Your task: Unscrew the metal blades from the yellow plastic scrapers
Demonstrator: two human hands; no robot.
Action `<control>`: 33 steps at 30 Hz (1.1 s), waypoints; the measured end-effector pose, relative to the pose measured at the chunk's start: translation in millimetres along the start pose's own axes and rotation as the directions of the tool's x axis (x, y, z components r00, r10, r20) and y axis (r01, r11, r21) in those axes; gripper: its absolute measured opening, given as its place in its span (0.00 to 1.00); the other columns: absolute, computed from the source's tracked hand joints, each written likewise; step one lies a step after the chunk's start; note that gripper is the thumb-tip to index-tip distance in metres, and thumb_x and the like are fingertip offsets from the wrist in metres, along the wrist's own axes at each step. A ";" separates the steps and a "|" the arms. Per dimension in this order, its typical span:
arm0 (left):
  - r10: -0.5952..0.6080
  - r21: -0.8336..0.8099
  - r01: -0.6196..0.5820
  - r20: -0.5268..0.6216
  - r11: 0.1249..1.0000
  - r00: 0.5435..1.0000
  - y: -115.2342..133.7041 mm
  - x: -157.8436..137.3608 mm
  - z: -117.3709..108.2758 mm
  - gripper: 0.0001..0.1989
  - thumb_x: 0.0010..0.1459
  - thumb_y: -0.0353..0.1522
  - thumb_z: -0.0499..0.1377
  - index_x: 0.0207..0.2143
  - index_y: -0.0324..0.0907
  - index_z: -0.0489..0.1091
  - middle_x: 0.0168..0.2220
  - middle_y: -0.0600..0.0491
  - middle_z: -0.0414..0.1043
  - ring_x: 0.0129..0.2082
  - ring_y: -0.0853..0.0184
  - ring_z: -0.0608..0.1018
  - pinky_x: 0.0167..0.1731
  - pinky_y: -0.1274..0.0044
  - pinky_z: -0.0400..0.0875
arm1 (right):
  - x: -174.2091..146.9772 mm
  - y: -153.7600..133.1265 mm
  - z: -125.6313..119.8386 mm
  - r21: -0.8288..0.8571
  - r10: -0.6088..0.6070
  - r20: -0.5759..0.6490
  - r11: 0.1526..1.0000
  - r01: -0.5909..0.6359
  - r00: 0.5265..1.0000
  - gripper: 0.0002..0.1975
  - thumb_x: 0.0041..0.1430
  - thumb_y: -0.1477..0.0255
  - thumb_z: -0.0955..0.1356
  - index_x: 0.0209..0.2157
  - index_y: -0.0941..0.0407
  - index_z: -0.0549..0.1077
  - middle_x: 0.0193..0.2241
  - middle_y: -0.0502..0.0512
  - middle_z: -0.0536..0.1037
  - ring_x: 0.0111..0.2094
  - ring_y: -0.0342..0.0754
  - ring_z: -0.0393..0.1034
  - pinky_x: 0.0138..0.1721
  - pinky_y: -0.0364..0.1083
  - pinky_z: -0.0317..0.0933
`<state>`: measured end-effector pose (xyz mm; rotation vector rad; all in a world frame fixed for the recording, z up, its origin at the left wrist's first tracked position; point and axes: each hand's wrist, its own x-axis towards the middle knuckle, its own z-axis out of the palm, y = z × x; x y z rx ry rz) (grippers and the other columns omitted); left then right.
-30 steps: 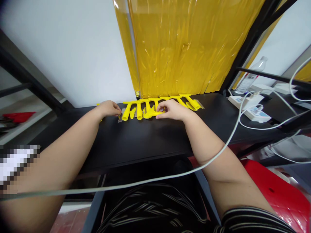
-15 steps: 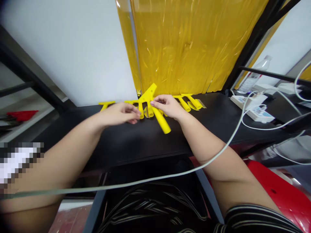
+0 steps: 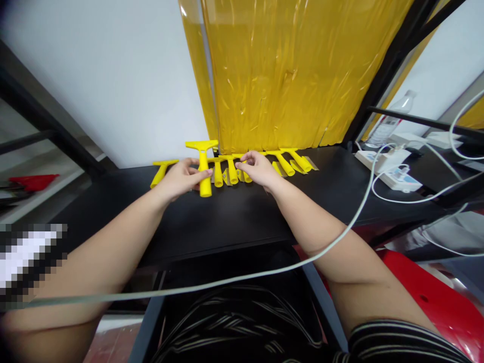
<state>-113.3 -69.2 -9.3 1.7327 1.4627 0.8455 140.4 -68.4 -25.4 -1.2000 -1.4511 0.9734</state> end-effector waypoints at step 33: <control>-0.089 0.761 0.187 -0.168 0.621 0.982 -48.9 49.1 -56.7 0.18 0.62 0.40 0.58 0.43 0.39 0.82 0.46 0.35 0.81 0.50 0.46 0.81 0.48 0.64 0.74 | 23.0 15.8 -48.5 -0.322 -0.009 -0.225 0.944 -0.065 0.974 0.13 0.50 0.69 0.71 0.35 0.52 0.65 0.29 0.50 0.65 0.30 0.48 0.59 0.33 0.48 0.54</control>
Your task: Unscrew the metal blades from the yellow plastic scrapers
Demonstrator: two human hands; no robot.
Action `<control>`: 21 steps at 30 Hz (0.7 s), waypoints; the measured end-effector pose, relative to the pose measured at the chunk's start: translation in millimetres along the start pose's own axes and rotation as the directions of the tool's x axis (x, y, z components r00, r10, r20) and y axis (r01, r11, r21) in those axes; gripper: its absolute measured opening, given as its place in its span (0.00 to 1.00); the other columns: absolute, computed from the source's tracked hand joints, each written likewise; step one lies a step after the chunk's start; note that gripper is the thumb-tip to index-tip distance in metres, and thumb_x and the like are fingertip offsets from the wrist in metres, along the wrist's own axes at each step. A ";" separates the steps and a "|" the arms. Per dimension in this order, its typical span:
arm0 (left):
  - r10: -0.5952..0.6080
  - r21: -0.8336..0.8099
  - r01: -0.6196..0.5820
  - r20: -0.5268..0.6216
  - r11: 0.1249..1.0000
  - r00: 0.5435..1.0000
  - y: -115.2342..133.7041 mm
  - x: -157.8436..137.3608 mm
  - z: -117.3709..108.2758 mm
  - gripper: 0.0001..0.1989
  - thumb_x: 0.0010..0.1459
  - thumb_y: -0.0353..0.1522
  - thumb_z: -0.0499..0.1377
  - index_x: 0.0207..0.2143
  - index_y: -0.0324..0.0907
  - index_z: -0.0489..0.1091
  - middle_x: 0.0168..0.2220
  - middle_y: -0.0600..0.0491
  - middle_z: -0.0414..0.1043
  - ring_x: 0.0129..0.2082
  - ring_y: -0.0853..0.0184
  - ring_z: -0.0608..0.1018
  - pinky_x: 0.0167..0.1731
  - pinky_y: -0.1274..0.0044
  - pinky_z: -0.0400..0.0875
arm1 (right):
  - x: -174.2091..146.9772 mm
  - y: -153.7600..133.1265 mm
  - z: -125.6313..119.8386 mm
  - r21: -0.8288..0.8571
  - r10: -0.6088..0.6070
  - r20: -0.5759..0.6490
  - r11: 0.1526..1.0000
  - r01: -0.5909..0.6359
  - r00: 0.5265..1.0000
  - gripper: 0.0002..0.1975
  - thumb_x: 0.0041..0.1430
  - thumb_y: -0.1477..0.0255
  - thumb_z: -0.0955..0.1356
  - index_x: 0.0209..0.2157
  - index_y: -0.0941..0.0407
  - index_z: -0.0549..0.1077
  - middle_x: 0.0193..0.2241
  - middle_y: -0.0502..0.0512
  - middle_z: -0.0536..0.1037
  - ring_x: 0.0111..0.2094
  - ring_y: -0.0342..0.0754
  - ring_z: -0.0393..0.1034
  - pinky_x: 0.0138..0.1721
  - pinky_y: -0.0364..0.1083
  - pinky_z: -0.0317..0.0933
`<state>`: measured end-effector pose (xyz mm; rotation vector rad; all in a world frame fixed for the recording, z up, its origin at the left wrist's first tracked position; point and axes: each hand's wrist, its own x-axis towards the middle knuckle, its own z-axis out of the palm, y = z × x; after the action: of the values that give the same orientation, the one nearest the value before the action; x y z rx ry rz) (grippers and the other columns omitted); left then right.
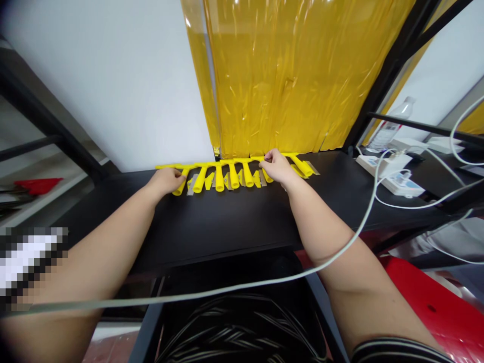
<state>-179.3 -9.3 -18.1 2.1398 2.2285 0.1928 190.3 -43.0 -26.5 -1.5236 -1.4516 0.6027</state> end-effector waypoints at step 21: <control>0.030 -0.113 -0.037 -0.063 0.993 0.998 -0.9 -1.7 3.1 0.20 0.60 0.37 0.59 0.51 0.39 0.79 0.52 0.37 0.80 0.55 0.47 0.79 0.53 0.65 0.72 | 41.3 38.2 -62.5 0.091 0.101 -0.299 0.993 -0.077 0.949 0.07 0.50 0.75 0.70 0.33 0.55 0.70 0.31 0.55 0.74 0.31 0.47 0.69 0.31 0.46 0.61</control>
<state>-179.7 -10.9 -21.3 2.1405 2.1566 0.3821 269.9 -16.7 -20.6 -1.5495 -1.1184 0.4487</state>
